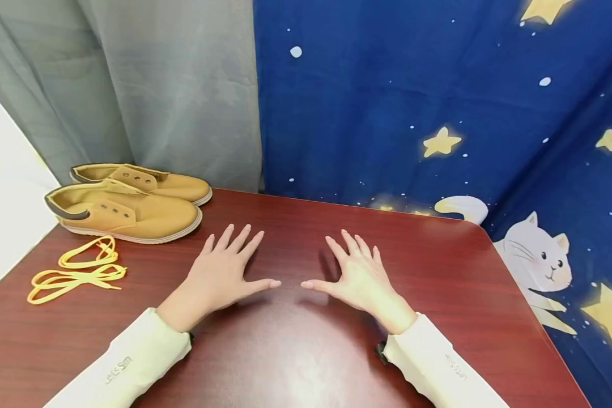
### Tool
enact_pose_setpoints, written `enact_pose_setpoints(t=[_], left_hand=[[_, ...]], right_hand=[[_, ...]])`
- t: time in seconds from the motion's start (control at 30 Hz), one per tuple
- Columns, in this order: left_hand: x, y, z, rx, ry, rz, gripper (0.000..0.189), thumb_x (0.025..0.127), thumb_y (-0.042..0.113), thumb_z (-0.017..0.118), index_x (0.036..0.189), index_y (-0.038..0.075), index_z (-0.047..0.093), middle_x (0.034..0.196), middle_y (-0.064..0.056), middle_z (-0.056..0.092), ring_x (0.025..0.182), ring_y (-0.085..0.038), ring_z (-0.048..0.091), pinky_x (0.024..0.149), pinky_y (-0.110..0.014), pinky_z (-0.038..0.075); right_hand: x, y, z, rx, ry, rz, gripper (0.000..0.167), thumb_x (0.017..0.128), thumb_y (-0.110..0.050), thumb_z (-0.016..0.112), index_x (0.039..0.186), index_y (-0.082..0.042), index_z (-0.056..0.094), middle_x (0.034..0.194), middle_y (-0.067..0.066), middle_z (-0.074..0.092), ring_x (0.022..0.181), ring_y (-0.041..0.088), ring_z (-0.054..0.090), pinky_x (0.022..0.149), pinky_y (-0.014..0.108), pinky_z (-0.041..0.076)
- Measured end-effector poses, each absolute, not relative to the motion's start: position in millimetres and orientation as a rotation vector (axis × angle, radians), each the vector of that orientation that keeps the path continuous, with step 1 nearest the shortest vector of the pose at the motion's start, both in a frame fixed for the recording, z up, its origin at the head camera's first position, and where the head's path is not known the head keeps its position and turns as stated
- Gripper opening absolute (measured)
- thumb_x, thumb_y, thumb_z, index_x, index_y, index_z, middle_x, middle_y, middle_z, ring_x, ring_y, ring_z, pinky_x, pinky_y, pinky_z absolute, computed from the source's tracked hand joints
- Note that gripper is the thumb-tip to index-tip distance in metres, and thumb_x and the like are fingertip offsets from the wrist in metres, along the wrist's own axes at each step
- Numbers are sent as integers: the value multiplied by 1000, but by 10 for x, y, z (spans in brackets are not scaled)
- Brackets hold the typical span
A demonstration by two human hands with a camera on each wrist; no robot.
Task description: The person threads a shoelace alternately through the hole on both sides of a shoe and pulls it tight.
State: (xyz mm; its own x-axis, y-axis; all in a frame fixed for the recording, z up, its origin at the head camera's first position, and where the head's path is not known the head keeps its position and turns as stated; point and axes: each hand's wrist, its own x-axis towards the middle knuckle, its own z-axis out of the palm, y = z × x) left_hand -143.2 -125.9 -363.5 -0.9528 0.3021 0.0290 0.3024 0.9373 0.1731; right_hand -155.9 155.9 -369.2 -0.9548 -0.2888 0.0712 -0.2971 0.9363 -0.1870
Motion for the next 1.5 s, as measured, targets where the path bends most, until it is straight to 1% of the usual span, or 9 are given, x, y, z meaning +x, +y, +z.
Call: enact_pose_setpoints(t=[0.2,0.53,0.63,0.8,0.93,1.07,1.23,1.4,1.5], left_hand=[[-1362,-1453,-3616,-456,-3076,-254,106,80,91,42,159,20,33,165,-15,32,153,-46,23,120,-67,21],[-1250,-1702,-3637,-413,-3067,-280,104,83,87,45,158,16,35,164,-19,31,151,-48,25,120,-67,20],[-1232,-1803,-3643,-414,-3051,-284,95,88,78,51,157,14,36,163,-21,33,149,-50,28,119,-67,22],[-1224,-1970,-3683,-442,-3013,-350,82,93,55,64,155,9,39,159,-26,37,145,-55,31,116,-68,26],[-1218,-2078,-3721,-458,-2991,-446,80,93,50,66,154,6,39,156,-29,39,143,-55,34,115,-67,28],[-1225,-2161,-3738,-409,-2975,-572,80,95,51,65,154,4,38,155,-27,43,142,-50,39,112,-65,32],[-1267,-2207,-3719,-261,-2965,-761,76,98,49,61,153,2,37,150,-27,47,138,-49,44,108,-67,35],[-1307,-2236,-3690,-92,-2993,-867,74,100,53,55,150,2,41,137,-28,60,125,-45,59,100,-65,43],[-1319,-2293,-3686,-43,-3004,-908,73,100,55,52,148,0,44,133,-27,62,118,-43,63,95,-62,48]], right_hand=[[-1602,1375,-3687,521,-3067,343,110,69,-94,55,157,-30,38,167,10,29,152,39,31,117,66,28],[-1646,994,-3658,592,-3081,406,107,71,-92,55,157,-31,37,166,8,31,154,34,28,120,66,24],[-1658,892,-3668,601,-3082,484,107,72,-92,54,157,-30,36,166,7,31,154,34,28,122,64,23],[-1677,744,-3669,632,-3082,621,104,75,-88,56,157,-28,37,166,7,32,153,35,30,123,58,25],[-1684,635,-3684,667,-3086,675,100,77,-85,57,157,-28,36,165,7,33,153,33,31,123,53,27],[-1678,510,-3716,685,-3099,741,98,79,-83,58,157,-28,36,166,6,32,154,29,31,122,50,31],[-1685,328,-3777,705,-3106,936,94,82,-77,61,157,-29,35,165,4,33,153,23,33,119,48,36],[-1720,169,-3831,697,-3036,1165,85,85,-66,67,155,-25,40,159,-1,43,147,17,41,119,41,37],[-1739,87,-3840,668,-3009,1269,82,86,-61,70,154,-25,43,156,-3,47,145,16,44,119,40,37]])
